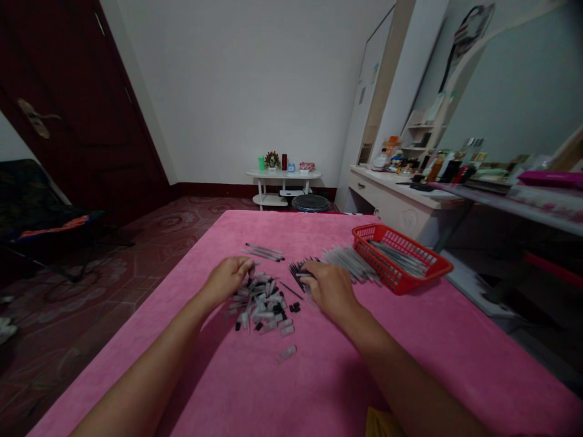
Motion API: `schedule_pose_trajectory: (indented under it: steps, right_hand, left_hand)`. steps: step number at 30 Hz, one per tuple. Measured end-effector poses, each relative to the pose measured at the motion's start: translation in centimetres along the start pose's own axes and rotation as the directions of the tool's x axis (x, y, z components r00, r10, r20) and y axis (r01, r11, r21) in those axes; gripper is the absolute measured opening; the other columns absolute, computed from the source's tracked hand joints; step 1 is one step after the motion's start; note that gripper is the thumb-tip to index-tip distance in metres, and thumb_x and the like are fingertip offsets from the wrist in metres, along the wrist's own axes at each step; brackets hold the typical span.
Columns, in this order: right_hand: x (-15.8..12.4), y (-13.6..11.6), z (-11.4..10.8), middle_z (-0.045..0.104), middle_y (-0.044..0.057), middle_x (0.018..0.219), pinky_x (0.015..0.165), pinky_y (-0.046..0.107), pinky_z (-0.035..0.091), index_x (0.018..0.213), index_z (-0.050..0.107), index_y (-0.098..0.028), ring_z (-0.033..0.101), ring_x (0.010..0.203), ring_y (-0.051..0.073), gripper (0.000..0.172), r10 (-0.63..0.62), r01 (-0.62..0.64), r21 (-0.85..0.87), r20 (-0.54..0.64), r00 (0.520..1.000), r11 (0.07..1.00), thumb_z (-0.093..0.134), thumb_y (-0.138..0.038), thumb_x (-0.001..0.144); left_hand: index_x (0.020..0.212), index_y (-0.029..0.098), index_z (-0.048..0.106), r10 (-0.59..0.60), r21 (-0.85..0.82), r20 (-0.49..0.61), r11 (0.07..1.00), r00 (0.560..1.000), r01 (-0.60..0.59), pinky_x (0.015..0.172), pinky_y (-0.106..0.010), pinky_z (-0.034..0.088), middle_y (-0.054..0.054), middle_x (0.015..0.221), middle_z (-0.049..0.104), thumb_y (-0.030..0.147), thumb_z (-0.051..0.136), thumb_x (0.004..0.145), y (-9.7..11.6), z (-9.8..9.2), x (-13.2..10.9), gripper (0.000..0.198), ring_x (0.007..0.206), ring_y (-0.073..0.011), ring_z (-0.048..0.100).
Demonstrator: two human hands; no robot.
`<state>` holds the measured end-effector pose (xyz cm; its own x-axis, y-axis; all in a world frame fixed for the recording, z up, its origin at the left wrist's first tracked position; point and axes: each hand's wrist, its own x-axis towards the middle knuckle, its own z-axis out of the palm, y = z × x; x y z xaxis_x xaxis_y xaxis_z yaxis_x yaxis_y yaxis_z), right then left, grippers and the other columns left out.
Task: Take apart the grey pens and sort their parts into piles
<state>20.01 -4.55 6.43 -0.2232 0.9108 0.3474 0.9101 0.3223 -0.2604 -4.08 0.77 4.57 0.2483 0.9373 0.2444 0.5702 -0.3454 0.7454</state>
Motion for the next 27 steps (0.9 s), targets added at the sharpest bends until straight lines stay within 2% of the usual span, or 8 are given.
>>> schedule_pose_trajectory:
  steps: [2, 4, 7, 10, 14, 20, 24, 27]
  right_hand:
    - [0.1, 0.3, 0.6, 0.071, 0.003, 0.097, 0.07, 0.025, 0.037, 0.101, 0.068, -0.026, 0.064, 0.088, 0.019, 0.019, 0.024, -0.022, 0.081, -0.03, 0.999, 0.997, 0.057, -0.029, 0.086]
    - [0.1, 0.2, 1.7, 0.07, 0.003, 0.097, 0.072, 0.024, 0.038, 0.096, 0.07, -0.024, 0.063, 0.09, 0.018, 0.016, 0.002, 0.0, 0.137, -0.012, 1.0, 0.991, 0.059, -0.028, 0.084]
    - [-0.2, -0.1, 3.6, 0.068, 0.005, 0.087, 0.07, 0.023, 0.038, 0.083, 0.072, -0.02, 0.062, 0.083, 0.016, 0.011, -0.008, -0.006, 0.2, 0.066, 0.998, 0.98, 0.062, -0.023, 0.081]
    - [-0.3, -0.2, 4.9, 0.067, 0.005, 0.081, 0.066, 0.022, 0.039, 0.082, 0.073, -0.018, 0.06, 0.076, 0.015, 0.011, -0.037, 0.005, 0.339, 0.088, 0.995, 0.941, 0.063, -0.018, 0.078]
    - [-0.3, -0.5, 5.1, 0.067, 0.003, 0.08, 0.06, 0.022, 0.04, 0.088, 0.071, -0.018, 0.059, 0.069, 0.014, 0.014, -0.03, -0.013, 0.579, 0.064, 0.998, 0.815, 0.064, -0.023, 0.076]
    - [0.0, -1.1, 4.8, 0.057, 0.0, 0.053, 0.042, 0.021, 0.035, 0.066, 0.059, -0.016, 0.048, 0.041, 0.01, 0.037, 0.059, -0.222, 0.811, 0.226, 0.972, 0.541, 0.042, -0.039, 0.088]
    - [0.0, -1.1, 5.0, 0.057, 0.0, 0.053, 0.039, 0.02, 0.033, 0.063, 0.06, -0.015, 0.045, 0.039, 0.009, 0.028, 0.111, -0.226, 0.824, 0.198, 0.974, 0.519, 0.05, -0.033, 0.081]
    - [0.0, -1.0, 5.2, 0.057, -0.001, 0.054, 0.039, 0.02, 0.033, 0.069, 0.063, -0.015, 0.046, 0.041, 0.009, 0.017, 0.158, -0.218, 0.831, 0.158, 0.975, 0.512, 0.057, -0.03, 0.075]
  left_hand:
    - [0.067, 0.018, 0.056, -0.091, -0.437, -0.137, 0.899, 0.986, 0.023, 0.045, -0.021, 0.024, 0.006, 0.047, 0.038, 0.043, 0.049, 0.085, -0.7, -0.5, 0.5, 0.032, 0.042, -0.0087, 0.033]
    - [0.076, 0.018, 0.056, -0.198, -0.767, -0.175, 0.641, 0.965, -0.007, 0.045, -0.019, 0.032, 0.006, 0.051, 0.043, 0.038, 0.057, 0.083, -0.9, -0.4, 0.8, 0.021, 0.043, -0.007, 0.038]
    - [0.08, 0.017, 0.055, -0.314, -0.957, -0.1, 0.288, 0.944, -0.005, 0.064, -0.023, 0.05, 0.001, 0.072, 0.063, 0.016, 0.062, 0.08, -0.7, 0.3, 1.0, 0.007, 0.061, -0.0093, 0.059]
    - [0.08, 0.015, 0.056, -0.38, -0.992, 0.002, 0.119, 0.925, 0.051, 0.079, -0.031, 0.055, -0.004, 0.088, 0.069, 0.004, 0.052, 0.083, -0.3, 1.3, 0.8, 0.012, 0.08, -0.0144, 0.067]
    - [0.081, 0.013, 0.058, -0.391, -0.992, 0.077, 0.059, 0.917, 0.109, 0.081, -0.03, 0.056, -0.007, 0.093, 0.071, 0.002, 0.045, 0.087, 0.4, 2.7, 0.2, 0.018, 0.088, -0.0158, 0.069]
    - [0.084, 0.013, 0.06, -0.292, -0.991, 0.063, 0.095, 0.954, 0.095, 0.085, -0.03, 0.055, -0.008, 0.097, 0.07, 0.005, 0.047, 0.088, 1.1, 4.4, -0.3, 0.016, 0.091, -0.0165, 0.069]
    - [0.085, 0.013, 0.059, -0.275, -0.992, 0.055, 0.097, 0.96, 0.085, 0.09, -0.036, 0.053, -0.008, 0.096, 0.07, 0.005, 0.049, 0.087, 1.2, 4.7, -0.4, 0.013, 0.095, -0.0189, 0.068]
    - [0.086, 0.013, 0.058, -0.293, -0.991, 0.039, 0.114, 0.955, 0.075, 0.087, -0.033, 0.055, -0.007, 0.096, 0.07, 0.004, 0.048, 0.087, 1.2, 4.7, -0.4, 0.014, 0.094, -0.0182, 0.068]
